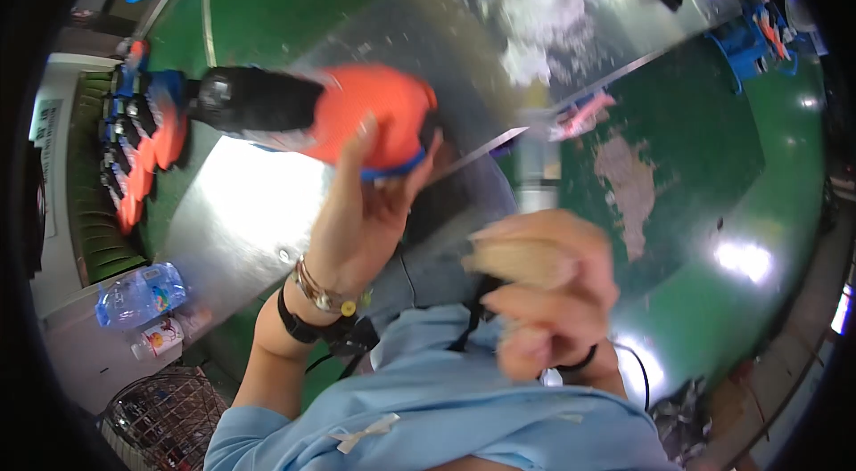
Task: Applying adhesive to shoe components using a syringe and finishing the bond with a sponge.
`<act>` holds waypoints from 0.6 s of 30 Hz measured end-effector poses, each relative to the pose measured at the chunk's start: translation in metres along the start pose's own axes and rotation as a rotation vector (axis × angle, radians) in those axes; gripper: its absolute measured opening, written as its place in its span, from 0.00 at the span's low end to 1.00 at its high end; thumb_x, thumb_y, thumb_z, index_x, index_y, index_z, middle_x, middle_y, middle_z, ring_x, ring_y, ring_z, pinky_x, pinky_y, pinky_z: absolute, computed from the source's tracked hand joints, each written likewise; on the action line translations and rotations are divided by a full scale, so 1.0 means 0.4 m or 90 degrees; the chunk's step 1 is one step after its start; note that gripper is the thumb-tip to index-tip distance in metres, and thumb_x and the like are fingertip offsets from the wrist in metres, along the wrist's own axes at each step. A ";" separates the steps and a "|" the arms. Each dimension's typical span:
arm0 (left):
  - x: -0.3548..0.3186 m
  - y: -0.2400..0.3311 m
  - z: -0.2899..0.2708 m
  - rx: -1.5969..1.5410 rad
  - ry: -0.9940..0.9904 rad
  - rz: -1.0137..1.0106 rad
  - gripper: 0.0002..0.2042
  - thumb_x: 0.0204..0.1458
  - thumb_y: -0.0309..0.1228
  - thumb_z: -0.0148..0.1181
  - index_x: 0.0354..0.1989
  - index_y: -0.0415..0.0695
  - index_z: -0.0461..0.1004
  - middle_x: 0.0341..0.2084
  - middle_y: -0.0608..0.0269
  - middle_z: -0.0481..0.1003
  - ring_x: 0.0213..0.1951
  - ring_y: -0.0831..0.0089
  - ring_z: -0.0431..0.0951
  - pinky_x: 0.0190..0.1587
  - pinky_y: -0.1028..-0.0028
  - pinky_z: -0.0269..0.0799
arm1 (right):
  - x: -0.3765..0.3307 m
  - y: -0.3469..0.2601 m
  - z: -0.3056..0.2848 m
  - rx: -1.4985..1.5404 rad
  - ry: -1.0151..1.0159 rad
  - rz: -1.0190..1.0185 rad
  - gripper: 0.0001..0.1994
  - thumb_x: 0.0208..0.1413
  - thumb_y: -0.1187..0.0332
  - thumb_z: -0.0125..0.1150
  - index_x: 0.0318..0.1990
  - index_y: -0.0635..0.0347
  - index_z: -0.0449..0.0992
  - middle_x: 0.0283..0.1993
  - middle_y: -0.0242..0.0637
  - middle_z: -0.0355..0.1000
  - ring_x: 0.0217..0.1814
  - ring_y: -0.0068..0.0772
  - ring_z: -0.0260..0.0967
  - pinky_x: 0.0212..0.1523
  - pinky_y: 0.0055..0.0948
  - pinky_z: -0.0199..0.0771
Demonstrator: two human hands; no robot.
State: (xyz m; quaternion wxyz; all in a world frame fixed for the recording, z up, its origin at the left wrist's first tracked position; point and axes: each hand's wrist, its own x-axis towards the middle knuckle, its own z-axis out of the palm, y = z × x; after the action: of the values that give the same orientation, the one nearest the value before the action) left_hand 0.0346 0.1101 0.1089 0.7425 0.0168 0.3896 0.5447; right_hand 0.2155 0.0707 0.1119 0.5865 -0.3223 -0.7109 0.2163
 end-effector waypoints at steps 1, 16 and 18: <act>-0.016 0.013 -0.015 0.050 0.045 0.001 0.16 0.53 0.38 0.59 0.47 0.45 0.72 0.43 0.65 0.75 0.45 0.75 0.75 0.52 0.70 0.71 | 0.006 0.004 -0.013 -0.048 0.053 0.033 0.17 0.56 0.60 0.46 0.21 0.61 0.72 0.40 0.53 0.70 0.34 0.40 0.70 0.29 0.30 0.71; -0.138 0.327 -0.321 0.267 -0.036 0.451 0.25 0.57 0.32 0.49 0.63 0.42 0.53 0.52 0.56 0.65 0.54 0.66 0.67 0.61 0.61 0.58 | 0.063 0.108 -0.003 -0.081 0.131 0.167 0.11 0.52 0.72 0.51 0.21 0.69 0.71 0.44 0.49 0.69 0.33 0.32 0.68 0.40 0.30 0.67; -0.233 0.270 -0.283 0.305 -0.016 0.275 0.22 0.56 0.22 0.49 0.60 0.40 0.55 0.50 0.43 0.69 0.47 0.54 0.75 0.55 0.61 0.68 | 0.060 0.185 0.015 -0.096 0.120 0.114 0.11 0.54 0.73 0.50 0.23 0.70 0.71 0.46 0.47 0.68 0.32 0.28 0.68 0.42 0.27 0.66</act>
State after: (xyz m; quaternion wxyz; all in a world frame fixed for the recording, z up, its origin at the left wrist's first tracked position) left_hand -0.1284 0.0321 0.1307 0.5896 0.2802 0.4850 0.5820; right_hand 0.2221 0.1400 0.0766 0.6030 -0.4466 -0.6353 0.1825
